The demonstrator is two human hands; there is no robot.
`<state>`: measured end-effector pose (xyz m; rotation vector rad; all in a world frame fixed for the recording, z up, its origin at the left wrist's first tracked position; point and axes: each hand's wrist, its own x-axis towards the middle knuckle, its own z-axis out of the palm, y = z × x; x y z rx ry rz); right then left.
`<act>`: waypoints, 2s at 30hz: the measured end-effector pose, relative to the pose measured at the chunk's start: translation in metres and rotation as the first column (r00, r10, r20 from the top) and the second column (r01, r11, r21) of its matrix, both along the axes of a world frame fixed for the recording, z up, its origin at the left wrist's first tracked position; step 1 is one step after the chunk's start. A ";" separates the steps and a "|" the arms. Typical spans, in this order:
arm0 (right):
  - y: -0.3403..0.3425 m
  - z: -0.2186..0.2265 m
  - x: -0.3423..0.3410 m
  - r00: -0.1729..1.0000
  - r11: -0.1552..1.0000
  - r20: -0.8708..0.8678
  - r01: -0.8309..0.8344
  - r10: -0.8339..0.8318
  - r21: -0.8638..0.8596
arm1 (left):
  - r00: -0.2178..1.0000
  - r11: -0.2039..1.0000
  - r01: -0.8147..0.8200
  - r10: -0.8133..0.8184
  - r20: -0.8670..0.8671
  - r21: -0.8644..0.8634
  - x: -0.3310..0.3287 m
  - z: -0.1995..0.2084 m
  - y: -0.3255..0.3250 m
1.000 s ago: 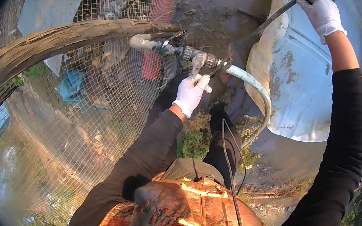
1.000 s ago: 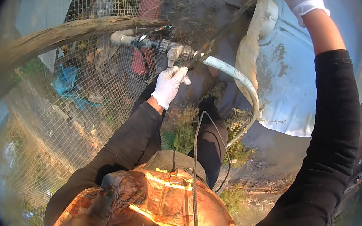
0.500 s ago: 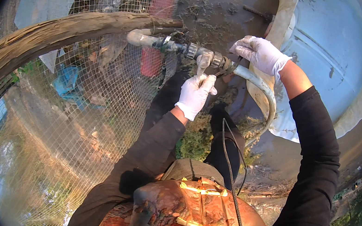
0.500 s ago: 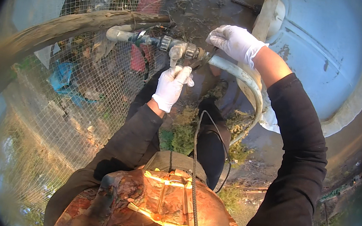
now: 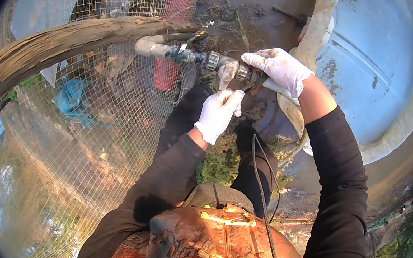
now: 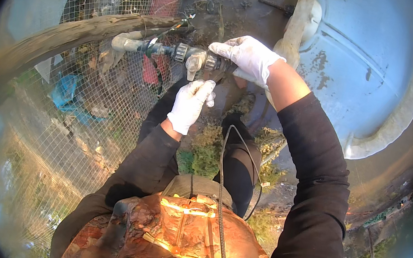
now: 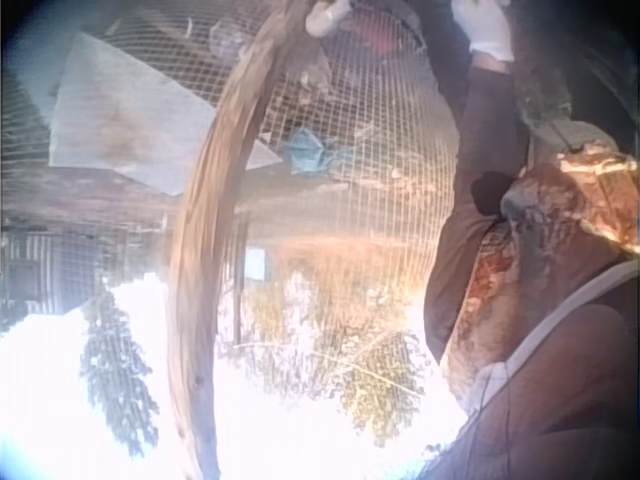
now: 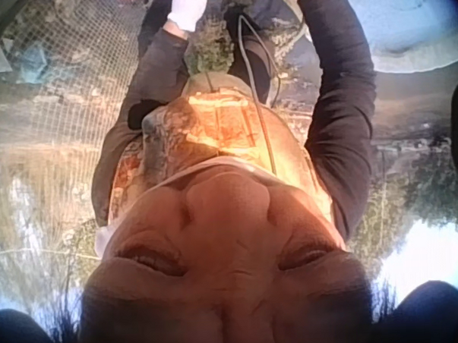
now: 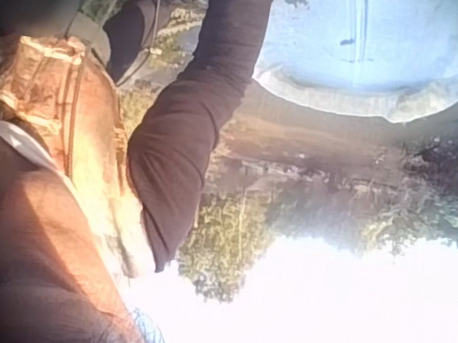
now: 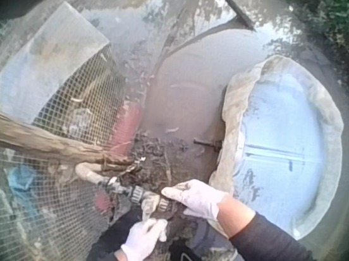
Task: The person secures a hose to a pipe fitting using a strap, repeatedly wrapping and tightening it around the connection. The person then lifts a wire mesh panel and moves it aside.
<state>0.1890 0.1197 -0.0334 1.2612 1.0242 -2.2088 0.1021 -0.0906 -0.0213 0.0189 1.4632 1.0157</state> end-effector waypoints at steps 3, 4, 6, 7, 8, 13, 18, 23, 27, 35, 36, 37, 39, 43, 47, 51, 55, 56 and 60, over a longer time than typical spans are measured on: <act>-0.004 -0.003 -0.007 0.996 0.990 -0.045 0.087 -0.082 0.115 | 1.000 1.000 0.015 -0.015 -0.003 -0.003 -0.001 0.003 0.001; -0.004 -0.003 -0.009 0.989 0.975 -0.105 0.122 -0.104 0.187 | 1.000 1.000 0.020 -0.020 -0.018 0.004 -0.001 0.004 0.000; -0.002 -0.003 -0.011 0.933 0.937 -0.143 0.343 -0.331 0.069 | 0.991 0.999 0.052 -0.050 -0.122 0.016 -0.001 0.008 -0.001; 0.000 -0.003 -0.010 0.883 0.897 -0.177 0.443 -0.436 0.001 | 0.975 0.997 0.081 -0.076 -0.210 0.017 0.000 0.011 -0.002; 0.000 -0.002 -0.010 0.818 0.836 -0.175 0.543 -0.548 -0.081 | 0.953 0.994 0.111 -0.100 -0.287 0.020 0.001 0.014 -0.002; 0.006 0.002 -0.009 0.659 0.675 -0.163 0.685 -0.734 -0.274 | 0.341 0.827 0.521 -0.428 -0.837 -0.211 -0.009 0.044 -0.008; 0.002 0.002 -0.024 0.730 0.722 -0.057 0.655 -0.681 -0.224 | 0.280 0.848 0.530 -0.165 -0.946 0.009 -0.020 0.066 0.001; 0.000 -0.001 -0.025 0.755 0.741 0.024 0.648 -0.655 -0.177 | 0.447 0.689 0.667 -0.066 -0.892 0.283 -0.024 0.062 0.014; 0.000 -0.009 -0.029 0.742 0.714 0.013 0.649 -0.670 -0.262 | 0.914 0.724 0.317 -0.061 -0.401 0.613 -0.008 0.040 0.028; 0.006 -0.012 -0.038 0.778 0.774 -0.008 0.624 -0.628 -0.102 | 0.990 0.907 0.050 0.009 -0.138 0.417 0.000 0.038 0.028; 0.007 -0.012 -0.040 0.787 0.785 0.006 0.617 -0.617 -0.059 | 0.957 0.879 0.164 -0.032 -0.287 0.448 0.002 0.039 0.030; 0.010 -0.012 -0.043 0.800 0.800 0.001 0.599 -0.600 -0.030 | 0.956 0.878 0.171 -0.039 -0.290 0.446 0.003 0.039 0.031; 0.011 -0.011 -0.047 0.819 0.820 0.015 0.573 -0.573 0.015 | 0.958 0.880 0.167 -0.039 -0.284 0.445 0.004 0.041 0.031; 0.017 -0.009 -0.051 0.853 0.853 0.032 0.521 -0.521 0.016 | 0.892 0.807 0.315 -0.072 -0.446 0.499 0.001 0.042 0.029; 0.017 -0.013 -0.058 0.890 0.890 0.041 0.453 -0.455 0.044 | 0.900 0.813 0.304 -0.074 -0.430 0.496 0.002 0.044 0.026; 0.014 -0.019 -0.062 0.919 0.920 0.061 0.387 -0.391 0.058 | 0.935 0.841 0.138 0.064 -0.350 0.523 0.007 0.042 0.022; 0.021 -0.029 -0.064 0.966 0.967 0.050 0.251 -0.253 0.045 | 0.953 0.853 -0.278 0.304 0.012 0.443 0.006 0.033 0.015; 0.022 -0.034 -0.065 0.973 0.973 0.050 0.223 -0.226 0.058 | 0.950 0.834 -0.263 0.311 -0.020 0.485 0.001 0.026 0.013; 0.025 -0.052 -0.069 0.999 1.000 0.047 -0.024 0.023 0.013 | 0.964 0.887 -0.239 0.267 -0.017 0.396 -0.002 0.014 0.000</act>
